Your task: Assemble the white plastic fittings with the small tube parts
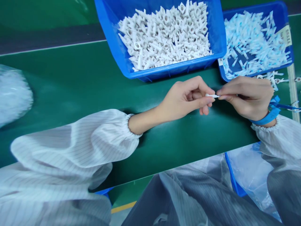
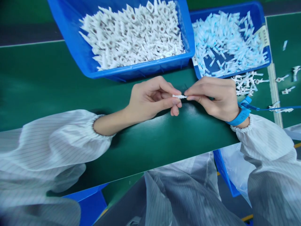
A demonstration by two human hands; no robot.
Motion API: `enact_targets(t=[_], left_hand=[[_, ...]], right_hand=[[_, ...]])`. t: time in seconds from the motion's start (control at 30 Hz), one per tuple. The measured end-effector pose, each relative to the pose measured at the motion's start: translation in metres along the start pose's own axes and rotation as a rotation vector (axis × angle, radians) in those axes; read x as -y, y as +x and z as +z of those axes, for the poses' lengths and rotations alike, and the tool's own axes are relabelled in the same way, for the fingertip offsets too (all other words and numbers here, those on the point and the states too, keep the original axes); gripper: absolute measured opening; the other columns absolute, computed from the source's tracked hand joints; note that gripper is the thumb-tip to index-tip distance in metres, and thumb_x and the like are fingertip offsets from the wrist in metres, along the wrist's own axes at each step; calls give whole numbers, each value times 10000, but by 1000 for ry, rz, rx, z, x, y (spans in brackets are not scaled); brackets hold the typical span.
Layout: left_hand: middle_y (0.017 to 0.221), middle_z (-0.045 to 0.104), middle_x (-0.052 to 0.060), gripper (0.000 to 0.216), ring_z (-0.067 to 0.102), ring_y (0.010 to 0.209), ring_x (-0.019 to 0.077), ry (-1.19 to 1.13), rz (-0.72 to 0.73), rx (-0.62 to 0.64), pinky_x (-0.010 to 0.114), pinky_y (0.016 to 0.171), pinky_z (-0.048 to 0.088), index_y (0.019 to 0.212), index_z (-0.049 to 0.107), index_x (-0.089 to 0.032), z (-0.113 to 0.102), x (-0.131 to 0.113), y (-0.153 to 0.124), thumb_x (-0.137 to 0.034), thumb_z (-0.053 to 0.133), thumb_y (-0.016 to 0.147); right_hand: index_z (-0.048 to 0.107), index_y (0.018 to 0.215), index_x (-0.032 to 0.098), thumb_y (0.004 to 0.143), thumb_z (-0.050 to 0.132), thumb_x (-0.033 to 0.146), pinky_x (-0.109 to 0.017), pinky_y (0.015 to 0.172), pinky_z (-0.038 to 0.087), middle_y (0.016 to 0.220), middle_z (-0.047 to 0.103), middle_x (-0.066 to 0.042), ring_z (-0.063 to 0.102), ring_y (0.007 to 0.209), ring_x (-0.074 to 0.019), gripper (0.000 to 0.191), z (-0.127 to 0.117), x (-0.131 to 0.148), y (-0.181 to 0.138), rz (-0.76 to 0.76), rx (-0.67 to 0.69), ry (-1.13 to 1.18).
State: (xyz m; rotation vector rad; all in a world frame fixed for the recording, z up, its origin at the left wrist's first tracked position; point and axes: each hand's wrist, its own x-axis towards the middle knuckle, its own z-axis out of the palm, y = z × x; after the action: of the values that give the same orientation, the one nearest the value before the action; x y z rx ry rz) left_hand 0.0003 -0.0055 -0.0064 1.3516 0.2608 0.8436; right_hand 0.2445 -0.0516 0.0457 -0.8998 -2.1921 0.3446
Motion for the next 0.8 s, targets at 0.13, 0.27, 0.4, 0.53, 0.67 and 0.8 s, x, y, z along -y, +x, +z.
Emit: enact_targets(t=[0.13,0.27,0.4,0.53,0.67,0.8], left_hand=[[819,837,-11,506,856,664,147,6,-57,-16,188,587,682,988,753,-192,0,-1,1,-674,905,1007],[794,824,-14,574,853,651,154,-2,-109,-38,193,581,692,968,740,-192,1,-4,2,-732,934,943],[827,848,-18,579,875,697,166,-20,-134,-64,204,586,709,970,727,-196,2,-5,2,-734,938,939],[865,865,-20,610,885,707,180,-84,-161,-119,201,547,695,947,702,-190,5,-2,3,-738,966,900],[860,866,-17,632,893,722,193,-136,-198,-138,197,532,689,941,694,-191,6,1,4,-744,992,867],[851,864,-22,631,887,710,185,-129,-192,-144,201,536,692,923,690,-192,8,0,4,-744,989,869]], right_hand=[[881,1095,320,1118,751,154,-327,797,729,1046,895,5,862,884,-193,212,1,0,0,12,-2,21],[908,1076,369,1173,676,331,-418,803,747,991,872,-11,847,852,-243,255,0,3,-3,178,74,-35],[907,1066,362,1167,673,374,-447,792,740,935,853,-30,823,815,-261,255,0,5,-6,233,76,-107],[897,1087,368,1161,695,342,-432,754,713,944,860,-15,798,764,-244,217,6,8,-7,220,3,-150],[884,1124,398,1147,711,279,-437,770,701,997,877,-1,804,779,-247,212,15,13,-8,192,-94,-159],[878,1119,370,1136,716,222,-420,746,699,997,883,-5,808,765,-236,220,24,19,-8,172,-152,-203]])
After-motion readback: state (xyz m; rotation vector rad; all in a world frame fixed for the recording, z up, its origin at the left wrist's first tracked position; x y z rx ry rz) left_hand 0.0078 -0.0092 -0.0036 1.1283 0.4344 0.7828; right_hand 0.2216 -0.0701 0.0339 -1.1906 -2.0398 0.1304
